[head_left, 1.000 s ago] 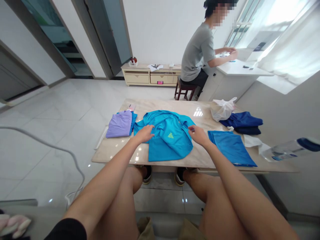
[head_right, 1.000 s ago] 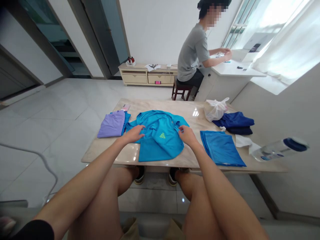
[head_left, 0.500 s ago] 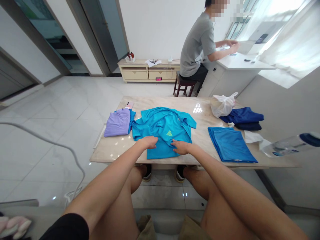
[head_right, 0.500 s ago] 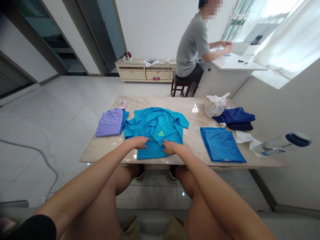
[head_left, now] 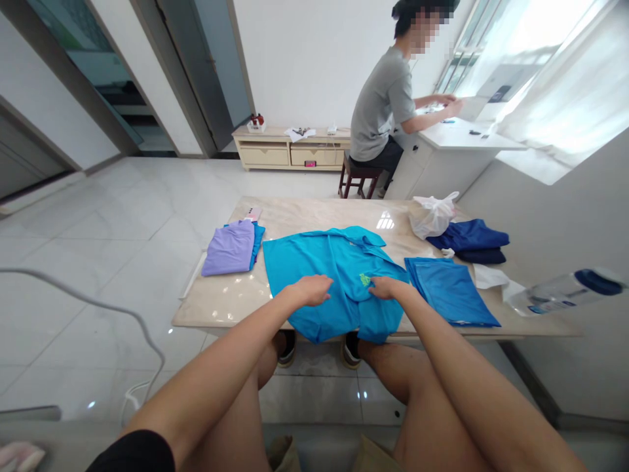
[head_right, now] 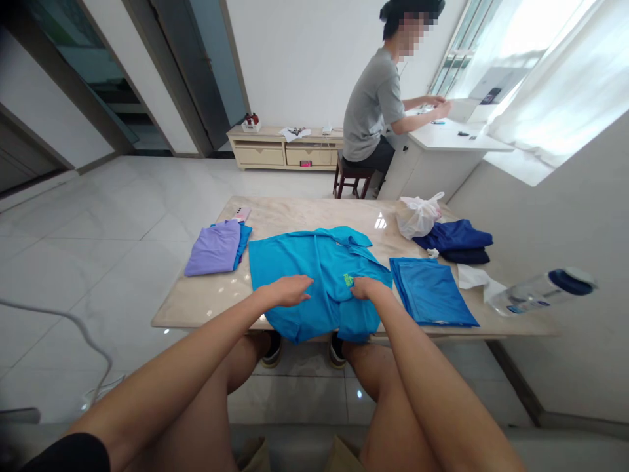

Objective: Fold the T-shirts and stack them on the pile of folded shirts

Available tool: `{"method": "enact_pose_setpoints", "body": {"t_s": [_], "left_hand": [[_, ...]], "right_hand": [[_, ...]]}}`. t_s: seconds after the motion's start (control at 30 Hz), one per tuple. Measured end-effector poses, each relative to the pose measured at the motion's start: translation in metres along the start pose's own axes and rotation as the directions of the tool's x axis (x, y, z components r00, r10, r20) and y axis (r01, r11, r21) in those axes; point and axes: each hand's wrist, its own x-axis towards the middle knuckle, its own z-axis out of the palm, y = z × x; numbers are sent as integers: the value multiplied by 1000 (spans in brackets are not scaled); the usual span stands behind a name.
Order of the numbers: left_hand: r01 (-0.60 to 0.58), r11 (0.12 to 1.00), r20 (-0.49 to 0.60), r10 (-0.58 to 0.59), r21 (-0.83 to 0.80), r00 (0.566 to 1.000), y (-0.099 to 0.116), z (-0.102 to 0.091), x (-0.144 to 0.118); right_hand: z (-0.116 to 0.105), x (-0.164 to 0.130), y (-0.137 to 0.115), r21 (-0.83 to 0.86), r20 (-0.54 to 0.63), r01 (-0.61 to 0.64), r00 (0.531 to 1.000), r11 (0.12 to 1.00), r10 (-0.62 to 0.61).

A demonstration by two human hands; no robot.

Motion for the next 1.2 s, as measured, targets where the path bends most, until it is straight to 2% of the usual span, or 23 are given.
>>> {"method": "enact_pose_setpoints", "body": {"t_s": [0.1,0.17,0.27,0.37,0.47,0.57,0.63,0.7,0.73,0.77,0.8,0.87,0.9,0.93,1.03,1.2], "left_hand": [[263,964,-40,-262,38,964,-34,1,0],[370,929,-34,-369,-3,929,-53,5,-2],[410,910,-15,-412,-57,911,-73,12,-6],[403,914,37,-402,-37,915,-79,16,-7],[412,911,109,-410,-2,906,-69,15,0],[394,919,213,-385,-3,898,-44,13,11],[297,953,366,-257,-57,894,-24,11,16],[177,967,531,-55,-181,846,-7,7,16],[126,965,561,24,-228,828,-2,4,15],[82,966,543,66,-245,837,1,1,14],[49,973,481,68,-226,874,2,-1,12],[22,993,293,13,-117,956,-2,-6,10],[36,997,211,-23,-62,977,-7,-8,10],[64,998,160,-60,-25,985,-11,-8,11],[147,989,110,-145,-2,983,-24,-1,18],[156,983,103,-147,-92,984,-39,22,30]], "right_hand": [[-2,-3,-4,22,22,-27,999,999,27],[-4,-5,-7,53,22,-18,1000,998,17],[-5,-10,-8,122,3,27,1000,992,-28],[-5,-15,-5,188,-20,75,997,979,-72],[-3,-18,0,244,-20,75,997,967,-73],[-2,-19,5,308,-11,64,998,949,-64],[0,-18,7,320,-9,67,998,945,-67],[1,-16,7,314,-16,69,998,947,-68],[2,-15,6,310,-21,71,997,948,-68],[3,-14,5,305,-27,74,997,949,-69],[3,-13,5,299,-32,76,997,951,-70],[4,-10,4,279,-37,81,997,957,-74],[4,-10,3,266,-38,82,996,960,-75],[4,-9,3,254,-40,83,996,964,-75],[4,-8,3,235,-52,90,995,968,-80],[3,-9,2,229,-57,91,995,969,-80]]}}
